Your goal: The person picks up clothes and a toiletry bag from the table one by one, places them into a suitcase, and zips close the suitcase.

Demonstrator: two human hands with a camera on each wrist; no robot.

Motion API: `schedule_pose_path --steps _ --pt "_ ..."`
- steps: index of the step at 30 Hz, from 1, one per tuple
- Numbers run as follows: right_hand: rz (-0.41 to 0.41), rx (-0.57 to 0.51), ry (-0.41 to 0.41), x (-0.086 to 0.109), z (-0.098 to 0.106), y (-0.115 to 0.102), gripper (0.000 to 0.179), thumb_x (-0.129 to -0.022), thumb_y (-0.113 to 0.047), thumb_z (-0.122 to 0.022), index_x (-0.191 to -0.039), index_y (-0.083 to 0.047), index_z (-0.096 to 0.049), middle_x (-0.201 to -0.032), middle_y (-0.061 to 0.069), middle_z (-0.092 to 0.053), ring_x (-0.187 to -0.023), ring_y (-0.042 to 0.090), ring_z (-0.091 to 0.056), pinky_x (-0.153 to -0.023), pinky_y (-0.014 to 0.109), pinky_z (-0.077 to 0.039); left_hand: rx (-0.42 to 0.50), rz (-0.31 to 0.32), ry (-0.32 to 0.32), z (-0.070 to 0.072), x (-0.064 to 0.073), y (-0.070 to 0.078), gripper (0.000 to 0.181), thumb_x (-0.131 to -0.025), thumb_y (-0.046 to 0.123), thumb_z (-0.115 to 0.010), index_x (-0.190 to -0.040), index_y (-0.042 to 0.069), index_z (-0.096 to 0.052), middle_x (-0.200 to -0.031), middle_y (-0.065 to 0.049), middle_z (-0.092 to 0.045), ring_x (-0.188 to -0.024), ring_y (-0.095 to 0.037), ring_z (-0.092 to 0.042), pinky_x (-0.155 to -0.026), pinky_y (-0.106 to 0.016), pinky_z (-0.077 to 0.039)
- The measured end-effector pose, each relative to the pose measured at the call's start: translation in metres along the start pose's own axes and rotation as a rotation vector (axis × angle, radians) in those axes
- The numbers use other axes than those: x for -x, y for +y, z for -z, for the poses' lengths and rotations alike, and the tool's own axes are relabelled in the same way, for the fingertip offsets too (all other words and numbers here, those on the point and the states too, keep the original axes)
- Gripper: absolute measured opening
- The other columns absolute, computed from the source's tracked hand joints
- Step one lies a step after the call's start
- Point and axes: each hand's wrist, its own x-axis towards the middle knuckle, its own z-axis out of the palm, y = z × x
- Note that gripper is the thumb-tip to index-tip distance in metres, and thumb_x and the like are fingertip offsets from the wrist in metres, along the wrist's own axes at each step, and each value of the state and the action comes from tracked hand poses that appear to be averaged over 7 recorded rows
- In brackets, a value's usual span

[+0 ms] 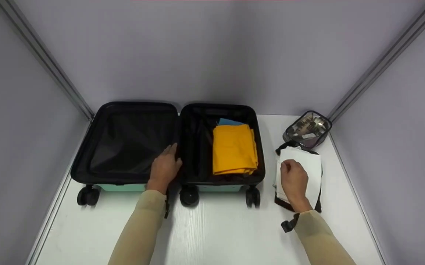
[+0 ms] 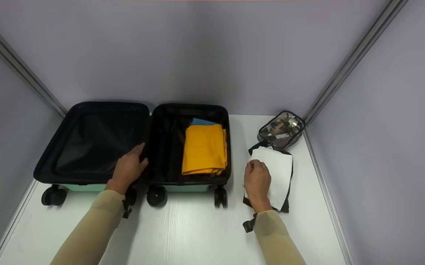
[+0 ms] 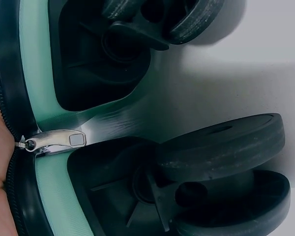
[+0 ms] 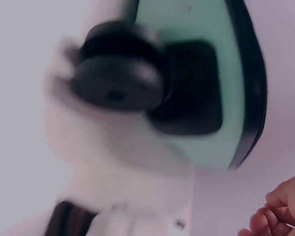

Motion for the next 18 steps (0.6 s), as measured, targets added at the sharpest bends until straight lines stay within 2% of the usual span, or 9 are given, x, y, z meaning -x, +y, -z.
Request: schedule_pose_path --steps 5,10,13,18 --pt "-0.139 0.065 0.003 0.004 0.015 0.037 0.019 -0.101 -0.009 -0.063 -0.100 0.006 -0.074 -0.089 0.025 -0.071 -0.084 0.044 -0.069 -0.075 0.058 -0.050 0.005 -0.004 -0.001 0.002 -0.001 0.001 0.063 -0.105 0.022 -0.066 -0.161 0.005 -0.043 -0.160 -0.024 -0.048 -0.138 -0.044 -0.056 -0.111 -0.058 -0.048" --pt "-0.284 0.110 -0.018 0.004 0.029 0.062 0.026 -0.103 -0.012 -0.058 -0.105 0.009 -0.072 -0.097 0.029 -0.072 -0.093 0.051 -0.068 -0.078 0.062 -0.049 0.006 -0.004 0.004 0.003 0.000 0.001 0.062 -0.105 0.022 -0.065 -0.161 0.006 -0.044 -0.160 -0.024 -0.048 -0.139 -0.044 -0.055 -0.112 -0.058 -0.048" --pt "-0.372 0.138 -0.058 0.005 0.036 0.073 0.029 -0.104 -0.016 -0.057 -0.109 0.009 -0.069 -0.104 0.032 -0.071 -0.100 0.054 -0.067 -0.081 0.065 -0.049 -0.004 -0.001 -0.008 0.003 0.000 0.001 0.062 -0.105 0.022 -0.065 -0.161 0.005 -0.043 -0.160 -0.024 -0.048 -0.140 -0.044 -0.054 -0.112 -0.059 -0.047" --pt "-0.495 0.170 -0.185 0.009 0.041 0.087 0.043 -0.105 -0.027 -0.056 -0.124 0.011 -0.062 -0.121 0.037 -0.063 -0.111 0.057 -0.062 -0.085 0.068 -0.049 -0.004 0.008 -0.016 0.002 0.000 0.000 0.062 -0.105 0.023 -0.065 -0.161 0.006 -0.043 -0.161 -0.023 -0.047 -0.141 -0.043 -0.054 -0.113 -0.059 -0.047"
